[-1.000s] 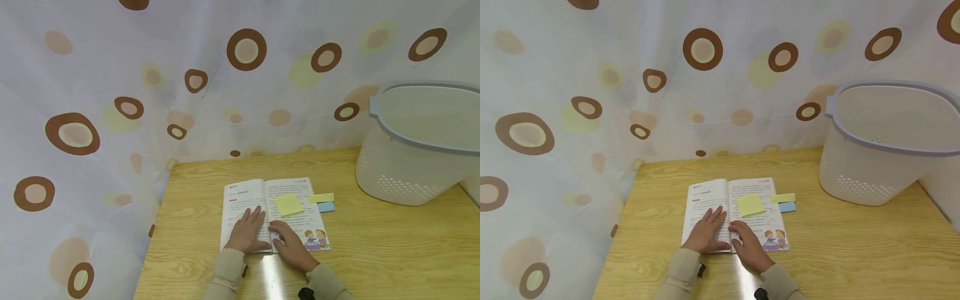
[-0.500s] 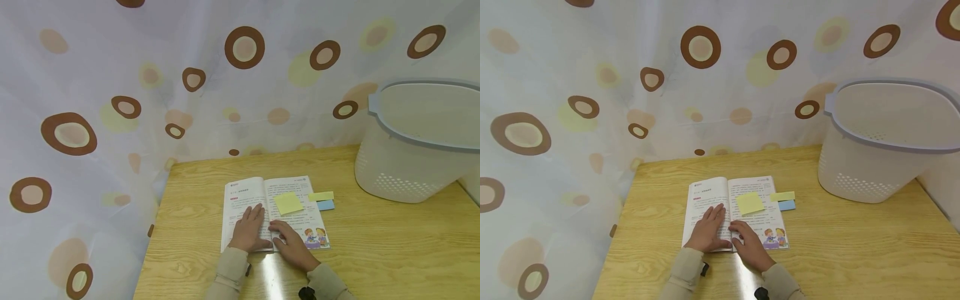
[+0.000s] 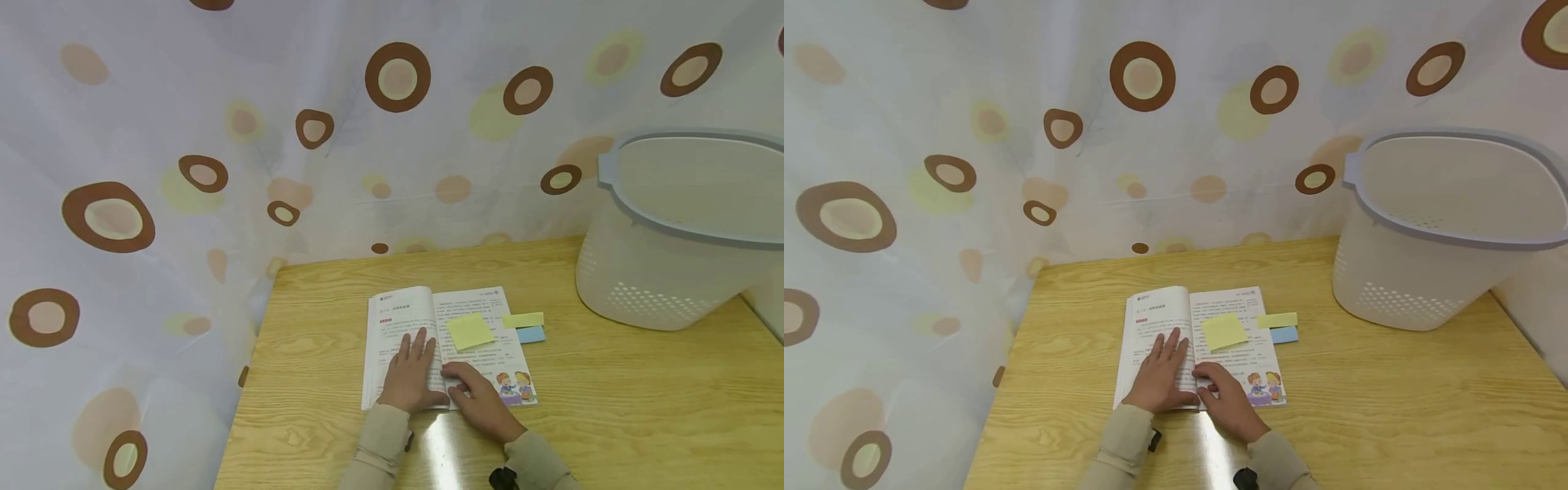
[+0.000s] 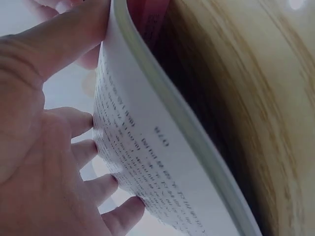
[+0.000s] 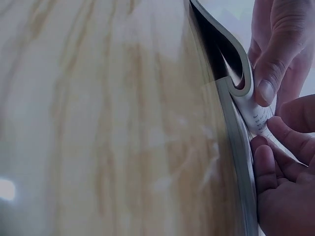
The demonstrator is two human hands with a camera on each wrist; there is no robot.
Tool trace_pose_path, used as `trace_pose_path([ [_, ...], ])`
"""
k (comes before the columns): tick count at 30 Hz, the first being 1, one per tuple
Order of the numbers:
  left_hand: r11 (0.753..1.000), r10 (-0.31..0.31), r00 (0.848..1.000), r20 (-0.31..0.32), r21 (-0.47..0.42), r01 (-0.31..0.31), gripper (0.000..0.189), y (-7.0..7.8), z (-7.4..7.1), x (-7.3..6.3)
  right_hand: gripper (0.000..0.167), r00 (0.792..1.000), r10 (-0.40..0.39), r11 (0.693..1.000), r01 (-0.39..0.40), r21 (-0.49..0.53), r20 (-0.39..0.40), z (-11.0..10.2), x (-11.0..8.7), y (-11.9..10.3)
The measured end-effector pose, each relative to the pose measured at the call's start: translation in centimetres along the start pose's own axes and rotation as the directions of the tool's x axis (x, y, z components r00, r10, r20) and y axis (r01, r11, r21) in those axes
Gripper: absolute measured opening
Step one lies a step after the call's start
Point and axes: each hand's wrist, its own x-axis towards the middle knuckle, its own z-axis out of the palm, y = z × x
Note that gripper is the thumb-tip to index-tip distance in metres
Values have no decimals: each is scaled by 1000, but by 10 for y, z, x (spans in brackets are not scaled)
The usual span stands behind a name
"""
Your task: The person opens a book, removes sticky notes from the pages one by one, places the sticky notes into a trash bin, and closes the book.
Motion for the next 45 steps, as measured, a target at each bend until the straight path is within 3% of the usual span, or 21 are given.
trace_pose_path([
  [13, 1000, -14, 1000, 14, -26, 14, 110, -4, -4, -4, 24, 997, 63, 997, -61, -38, 46, -18, 5, -5],
  [17, 1000, -14, 1000, 11, -14, 14, 110, -7, -4, -5, 23, 998, 61, 997, -61, -41, -19, -29, 7, -11],
  [24, 1000, -29, 999, 19, -8, 29, 110, -8, -4, -3, 22, 981, -91, 987, 66, -145, -169, -39, 10, -16],
  [29, 999, -43, 998, 37, -5, 43, 111, -8, -3, 0, 18, 940, -236, 933, 147, -328, -248, -44, 14, -16],
  [34, 999, -52, 998, 41, 0, 53, 112, -7, -2, 0, 23, 910, -304, 855, 130, -502, -283, -51, 23, -14],
  [39, 999, -52, 998, 46, -4, 52, 111, -6, -4, 0, 32, 917, -310, 788, 101, -607, -250, -56, 30, -8],
  [45, 998, -54, 997, 54, -7, 55, 111, -5, -6, -1, 35, 954, -224, 772, 51, -634, -197, -56, 40, -1],
])
